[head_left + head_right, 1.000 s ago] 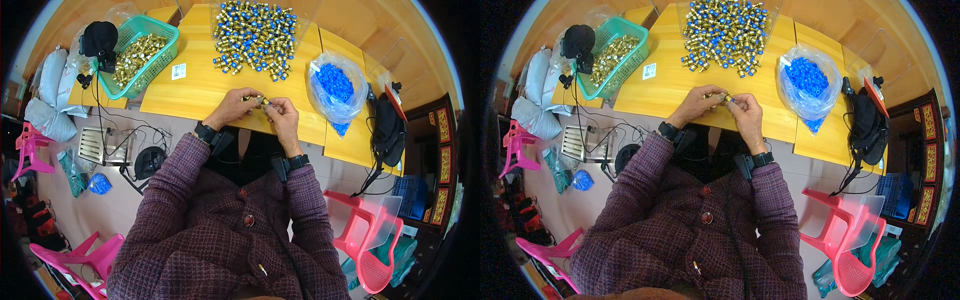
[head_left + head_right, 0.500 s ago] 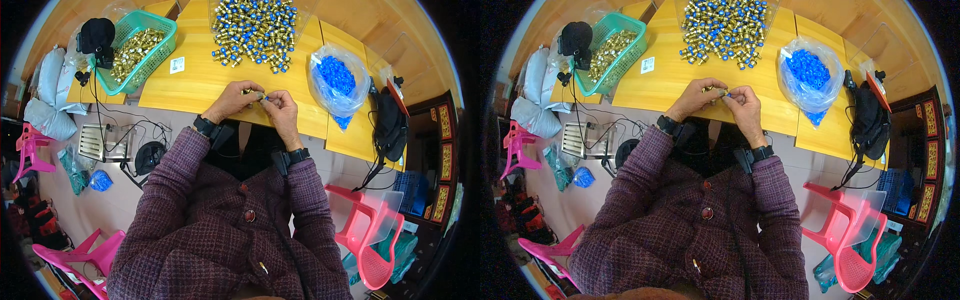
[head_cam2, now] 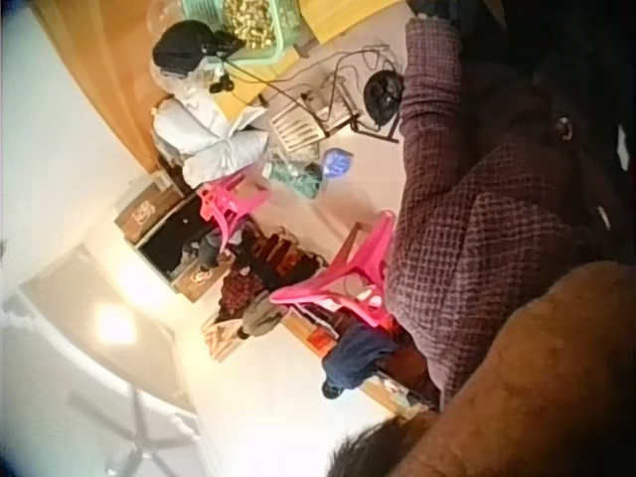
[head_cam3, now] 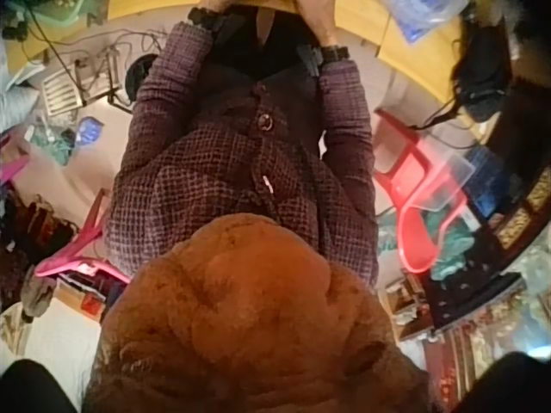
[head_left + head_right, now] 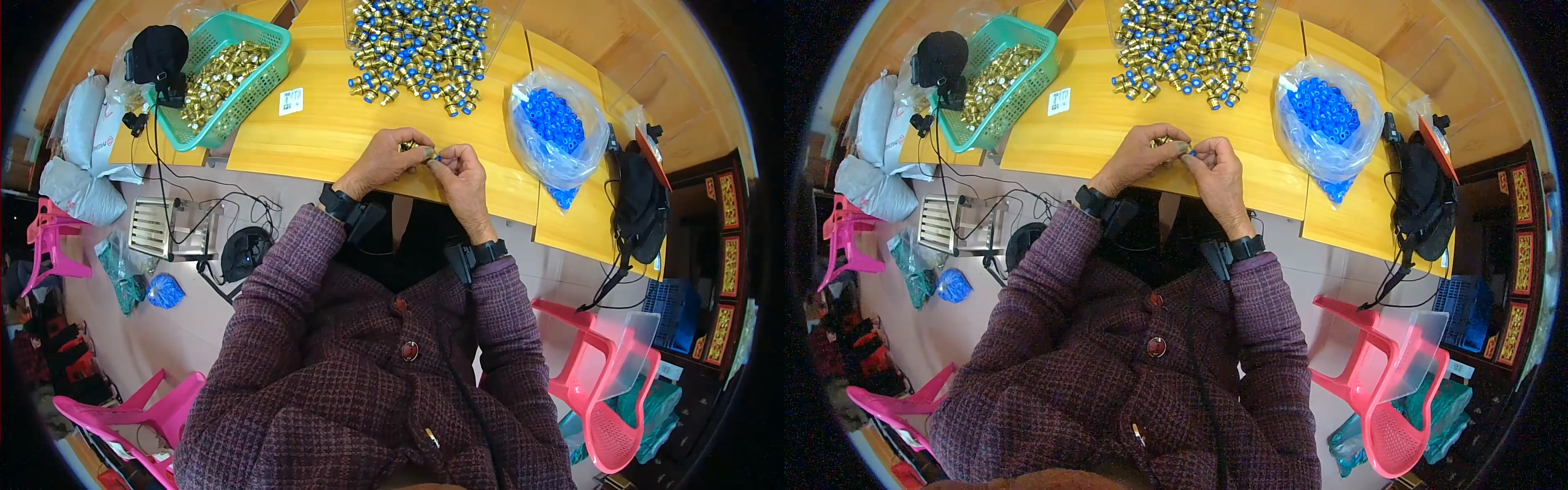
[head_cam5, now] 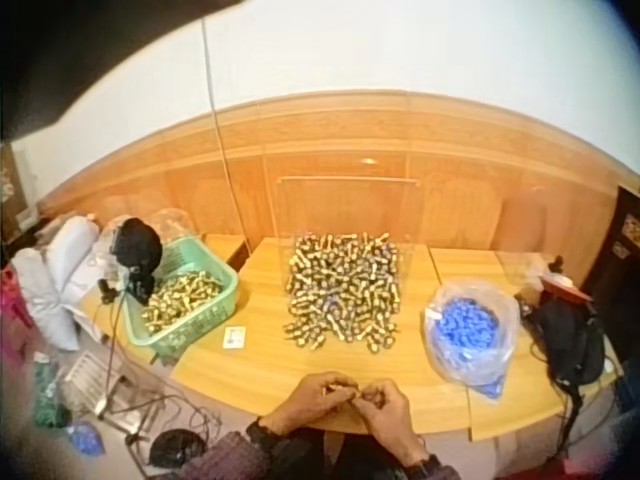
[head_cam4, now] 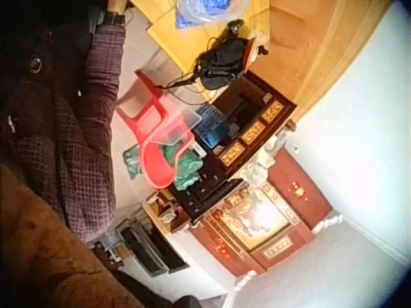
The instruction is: Assembling small brass and blue plastic components by hand at a workstation.
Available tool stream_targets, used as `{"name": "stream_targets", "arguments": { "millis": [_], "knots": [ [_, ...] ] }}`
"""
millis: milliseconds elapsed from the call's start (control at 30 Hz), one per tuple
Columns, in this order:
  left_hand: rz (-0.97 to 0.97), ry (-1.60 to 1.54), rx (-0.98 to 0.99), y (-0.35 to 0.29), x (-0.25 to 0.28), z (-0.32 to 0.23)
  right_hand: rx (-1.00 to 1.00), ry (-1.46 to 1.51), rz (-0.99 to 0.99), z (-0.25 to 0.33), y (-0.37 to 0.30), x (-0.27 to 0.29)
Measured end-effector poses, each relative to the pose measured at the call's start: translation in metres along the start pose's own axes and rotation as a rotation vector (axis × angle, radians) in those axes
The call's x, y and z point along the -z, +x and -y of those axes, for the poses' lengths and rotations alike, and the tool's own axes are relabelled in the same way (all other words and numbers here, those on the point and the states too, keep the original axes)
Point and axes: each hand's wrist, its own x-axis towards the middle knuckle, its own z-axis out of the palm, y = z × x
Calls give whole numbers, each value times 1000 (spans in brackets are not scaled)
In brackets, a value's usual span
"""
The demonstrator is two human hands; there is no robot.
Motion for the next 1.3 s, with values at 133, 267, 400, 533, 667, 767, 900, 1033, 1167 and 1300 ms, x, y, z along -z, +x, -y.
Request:
{"name": "stream_targets", "arguments": {
  "millis": [133, 267, 400, 533, 667, 767, 900, 1033, 1167, 1300],
  "knots": [
    [-8, 0, -1, 0, 0, -1, -22, -9, 6, 0, 1, 0],
    [-1, -10, 21, -2, 1, -4, -24, 6, 14, 1, 0, -1],
    [-4, -16, -4, -2, 3, -2, -4, 35, 22, 2, 0, -2],
    [-1, 18, -48, 1, 0, 4, -16, 44, 29, 0, 0, 1],
    [-27, -52, -111, 2, -3, 8, -19, 56, 30, -1, -1, -2],
    [-38, -44, -91, 2, -4, 7, -22, 45, 14, 2, -1, -2],
    [-40, -15, -41, 1, -5, 2, -23, 11, 12, 3, -1, -1],
    [-29, 25, -63, 0, -4, -3, -13, 11, 27, -1, -1, 0],
    [-57, 92, -155, 2, -3, 2, 19, -10, 6, -3, -1, -2],
    [-76, 58, -126, 0, -4, 2, 17, -100, -13, -1, -1, -3]
  ]
}}
